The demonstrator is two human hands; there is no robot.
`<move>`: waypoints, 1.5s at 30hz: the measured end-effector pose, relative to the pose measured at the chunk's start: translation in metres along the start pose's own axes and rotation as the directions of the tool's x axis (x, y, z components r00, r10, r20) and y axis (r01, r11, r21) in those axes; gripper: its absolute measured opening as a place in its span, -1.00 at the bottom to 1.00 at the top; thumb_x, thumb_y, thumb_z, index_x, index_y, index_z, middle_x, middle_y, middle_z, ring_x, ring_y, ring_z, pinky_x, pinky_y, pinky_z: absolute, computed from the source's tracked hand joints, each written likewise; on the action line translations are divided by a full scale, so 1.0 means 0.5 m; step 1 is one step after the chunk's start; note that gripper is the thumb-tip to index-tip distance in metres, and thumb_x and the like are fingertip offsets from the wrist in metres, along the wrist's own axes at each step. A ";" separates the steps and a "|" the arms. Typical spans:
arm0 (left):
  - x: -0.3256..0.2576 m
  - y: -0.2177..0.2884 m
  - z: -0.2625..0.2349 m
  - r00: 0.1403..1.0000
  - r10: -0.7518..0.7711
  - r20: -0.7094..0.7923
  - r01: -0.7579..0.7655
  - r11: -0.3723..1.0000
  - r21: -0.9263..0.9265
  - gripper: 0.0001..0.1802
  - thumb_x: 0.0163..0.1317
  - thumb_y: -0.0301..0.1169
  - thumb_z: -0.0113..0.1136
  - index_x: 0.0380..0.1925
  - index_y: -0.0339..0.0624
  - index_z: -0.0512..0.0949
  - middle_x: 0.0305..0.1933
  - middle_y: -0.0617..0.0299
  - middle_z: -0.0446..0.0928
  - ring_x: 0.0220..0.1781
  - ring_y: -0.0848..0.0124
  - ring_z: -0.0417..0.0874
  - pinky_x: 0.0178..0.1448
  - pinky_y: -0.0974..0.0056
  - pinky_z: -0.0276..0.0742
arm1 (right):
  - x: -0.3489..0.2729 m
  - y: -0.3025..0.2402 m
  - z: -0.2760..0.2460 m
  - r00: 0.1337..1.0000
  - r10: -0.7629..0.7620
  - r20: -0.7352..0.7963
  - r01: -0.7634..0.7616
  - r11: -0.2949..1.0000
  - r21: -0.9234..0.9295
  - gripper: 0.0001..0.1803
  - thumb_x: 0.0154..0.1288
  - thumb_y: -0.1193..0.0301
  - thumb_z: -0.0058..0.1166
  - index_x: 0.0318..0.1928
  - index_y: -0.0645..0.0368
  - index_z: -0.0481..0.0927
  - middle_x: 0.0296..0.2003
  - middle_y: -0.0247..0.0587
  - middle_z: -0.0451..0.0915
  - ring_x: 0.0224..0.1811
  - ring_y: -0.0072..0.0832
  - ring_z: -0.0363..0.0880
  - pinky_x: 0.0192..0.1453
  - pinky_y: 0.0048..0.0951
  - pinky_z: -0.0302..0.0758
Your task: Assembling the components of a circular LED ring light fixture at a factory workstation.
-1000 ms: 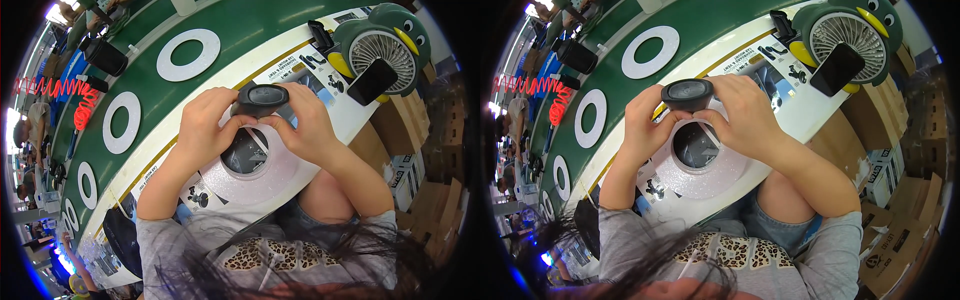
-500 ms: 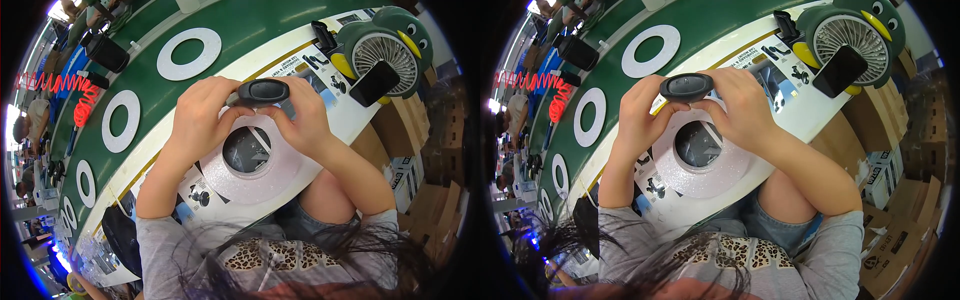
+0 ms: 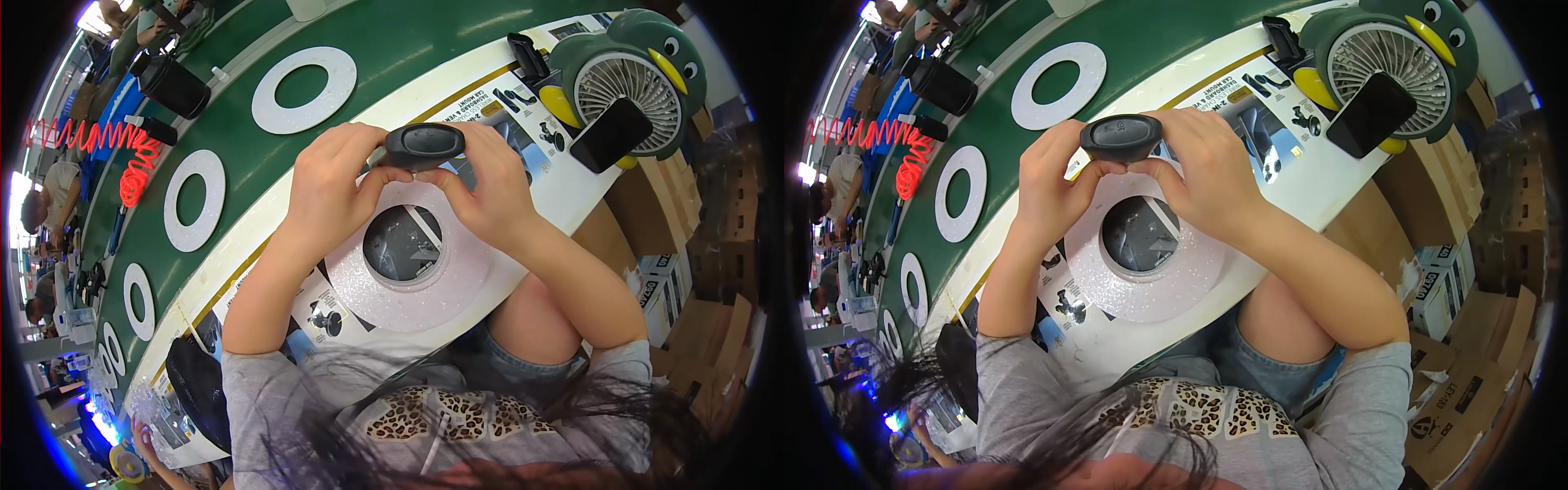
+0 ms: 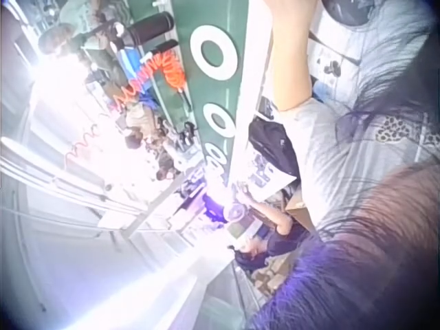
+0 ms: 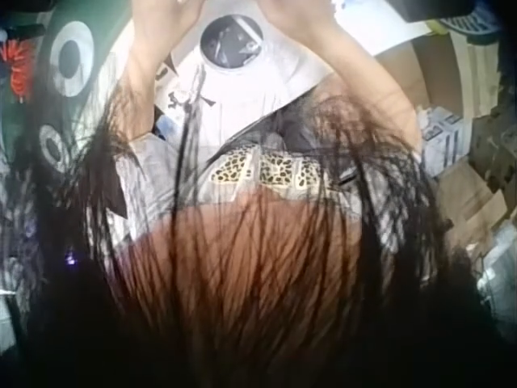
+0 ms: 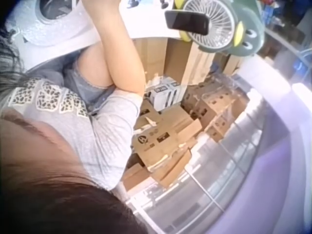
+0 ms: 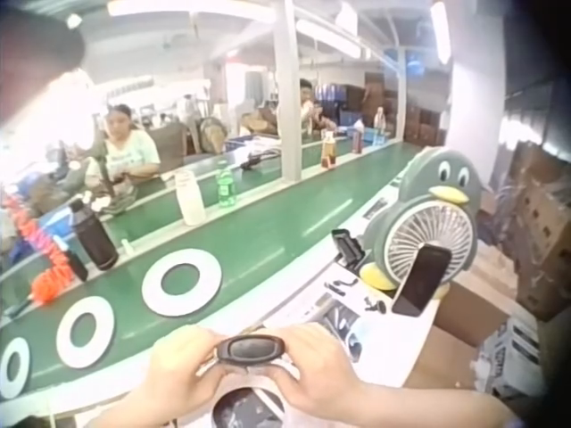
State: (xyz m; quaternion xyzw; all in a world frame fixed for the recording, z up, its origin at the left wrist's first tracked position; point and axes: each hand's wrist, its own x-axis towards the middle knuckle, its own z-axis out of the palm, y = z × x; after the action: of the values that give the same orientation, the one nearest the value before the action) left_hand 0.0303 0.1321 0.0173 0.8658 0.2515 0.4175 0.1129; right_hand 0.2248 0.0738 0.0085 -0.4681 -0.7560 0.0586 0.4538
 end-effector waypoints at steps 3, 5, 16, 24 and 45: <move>0.000 -0.001 0.001 1.000 0.001 -0.001 -0.001 1.000 0.000 -0.65 -0.22 -0.56 0.44 -0.36 -0.25 0.54 -0.42 0.13 0.57 -0.38 0.14 0.59 -0.33 0.18 0.48 | 0.000 -0.001 -0.001 1.000 0.007 0.007 -0.007 1.000 0.002 -0.63 0.06 0.48 0.33 -0.10 0.28 0.56 -0.17 -0.03 0.61 -0.10 -0.07 0.58 -0.02 -0.23 0.49; 0.000 -0.001 0.001 1.000 0.005 -0.001 -0.005 1.000 0.004 -0.65 -0.22 -0.56 0.44 -0.36 -0.25 0.54 -0.42 0.13 0.57 -0.38 0.14 0.59 -0.33 0.18 0.47 | 0.000 -0.001 -0.002 1.000 0.006 0.009 -0.006 1.000 -0.002 -0.63 0.06 0.48 0.33 -0.10 0.29 0.56 -0.17 -0.03 0.61 -0.10 -0.07 0.58 -0.02 -0.23 0.49; 0.011 0.033 -0.050 0.994 -0.051 0.100 0.046 0.997 0.057 -0.63 -0.14 -0.46 0.47 -0.29 -0.25 0.54 -0.35 0.11 0.60 -0.32 0.13 0.62 -0.25 0.17 0.52 | 0.005 -0.011 0.005 1.000 -0.009 -0.012 0.010 0.999 0.049 -0.64 0.08 0.48 0.32 -0.09 0.26 0.55 -0.18 -0.05 0.61 -0.11 -0.11 0.59 -0.03 -0.27 0.50; -0.004 0.041 -0.090 0.985 -0.119 0.121 0.108 0.990 0.094 -0.62 -0.14 -0.44 0.48 -0.29 -0.25 0.54 -0.37 0.08 0.57 -0.33 0.10 0.61 -0.26 0.18 0.50 | 0.025 -0.038 0.014 0.988 0.059 0.139 -0.083 0.982 0.171 -0.63 0.10 0.46 0.32 -0.08 0.28 0.53 -0.18 -0.06 0.61 -0.12 -0.11 0.59 -0.02 -0.28 0.50; -0.031 0.021 -0.066 0.994 -0.111 0.023 0.108 0.990 0.091 -0.66 -0.23 -0.54 0.47 -0.40 -0.25 0.52 -0.48 0.11 0.50 -0.43 0.17 0.53 -0.36 0.19 0.42 | 0.018 -0.037 0.034 0.995 0.016 0.099 -0.028 0.992 0.122 -0.60 0.09 0.43 0.32 -0.07 0.28 0.54 -0.15 -0.04 0.62 -0.08 -0.07 0.57 0.02 -0.21 0.48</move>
State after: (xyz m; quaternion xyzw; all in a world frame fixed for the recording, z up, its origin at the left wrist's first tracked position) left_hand 0.0000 0.1145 0.0323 0.8607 0.3157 0.3868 0.1002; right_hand 0.1986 0.0761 0.0136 -0.4442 -0.7668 0.1331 0.4438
